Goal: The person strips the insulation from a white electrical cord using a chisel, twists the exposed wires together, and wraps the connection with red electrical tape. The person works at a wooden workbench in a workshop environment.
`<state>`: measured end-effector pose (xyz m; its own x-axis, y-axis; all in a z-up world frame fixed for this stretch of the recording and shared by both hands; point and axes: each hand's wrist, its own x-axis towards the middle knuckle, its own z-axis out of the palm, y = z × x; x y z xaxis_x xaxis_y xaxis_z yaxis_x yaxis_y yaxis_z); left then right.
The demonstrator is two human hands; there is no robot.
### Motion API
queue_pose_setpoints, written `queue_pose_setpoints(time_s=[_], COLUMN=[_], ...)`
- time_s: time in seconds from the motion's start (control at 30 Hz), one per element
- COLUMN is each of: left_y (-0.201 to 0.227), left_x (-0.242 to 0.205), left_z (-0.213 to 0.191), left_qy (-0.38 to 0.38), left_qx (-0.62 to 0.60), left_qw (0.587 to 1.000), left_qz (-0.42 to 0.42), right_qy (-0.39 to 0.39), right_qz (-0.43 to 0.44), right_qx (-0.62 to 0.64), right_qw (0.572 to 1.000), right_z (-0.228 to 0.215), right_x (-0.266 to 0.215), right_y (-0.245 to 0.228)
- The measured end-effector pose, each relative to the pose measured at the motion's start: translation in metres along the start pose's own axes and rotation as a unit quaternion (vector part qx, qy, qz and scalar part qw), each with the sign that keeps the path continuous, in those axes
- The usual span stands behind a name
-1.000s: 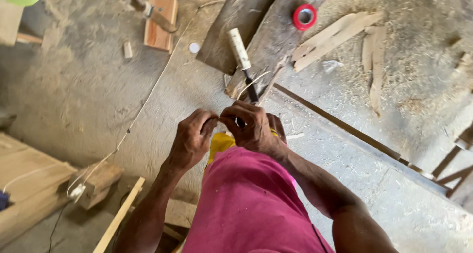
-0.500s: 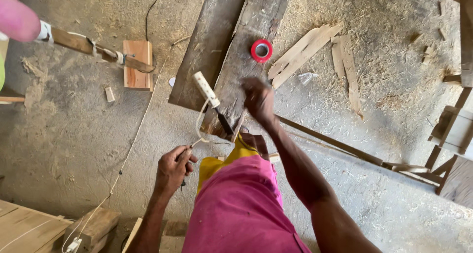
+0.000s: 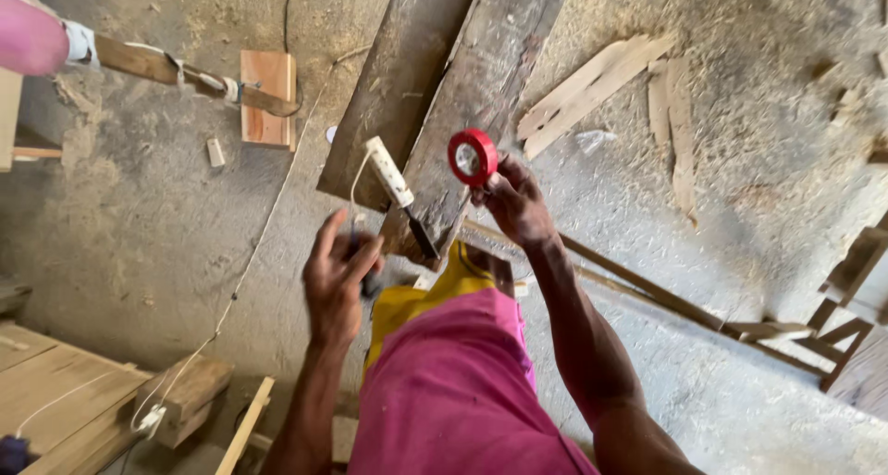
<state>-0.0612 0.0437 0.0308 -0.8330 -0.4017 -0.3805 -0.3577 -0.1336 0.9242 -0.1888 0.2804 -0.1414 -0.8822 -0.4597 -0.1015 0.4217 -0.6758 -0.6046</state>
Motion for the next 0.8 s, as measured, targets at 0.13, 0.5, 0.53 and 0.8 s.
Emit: queue_pose_setpoints(time_s=[0.13, 0.5, 0.53, 0.8], left_y=[-0.003, -0.03, -0.033, -0.056], left_x=[0.009, -0.043, -0.053, -0.134], left_z=[0.029, -0.001, -0.006, -0.029], left_qy=[-0.072, -0.188, -0.189, -0.275], left_qx=[-0.028, -0.068, -0.094, -0.025], left_qw=[0.994, 0.977, 0.975, 0.939], left_qz=[0.08, 0.072, 0.074, 0.206], right_qy=[-0.013, 0.073, 0.088, 0.144], right_qz=[0.034, -0.103, -0.135, -0.217], right_qx=[0.112, -0.154, -0.253, -0.383], right_qw=[0.993, 0.98, 0.954, 0.886], right_z=[0.056, 0.151, 0.158, 0.181], right_x=[-0.066, -0.162, -0.173, -0.246], right_y=[0.002, 0.018, 0.023, 0.051])
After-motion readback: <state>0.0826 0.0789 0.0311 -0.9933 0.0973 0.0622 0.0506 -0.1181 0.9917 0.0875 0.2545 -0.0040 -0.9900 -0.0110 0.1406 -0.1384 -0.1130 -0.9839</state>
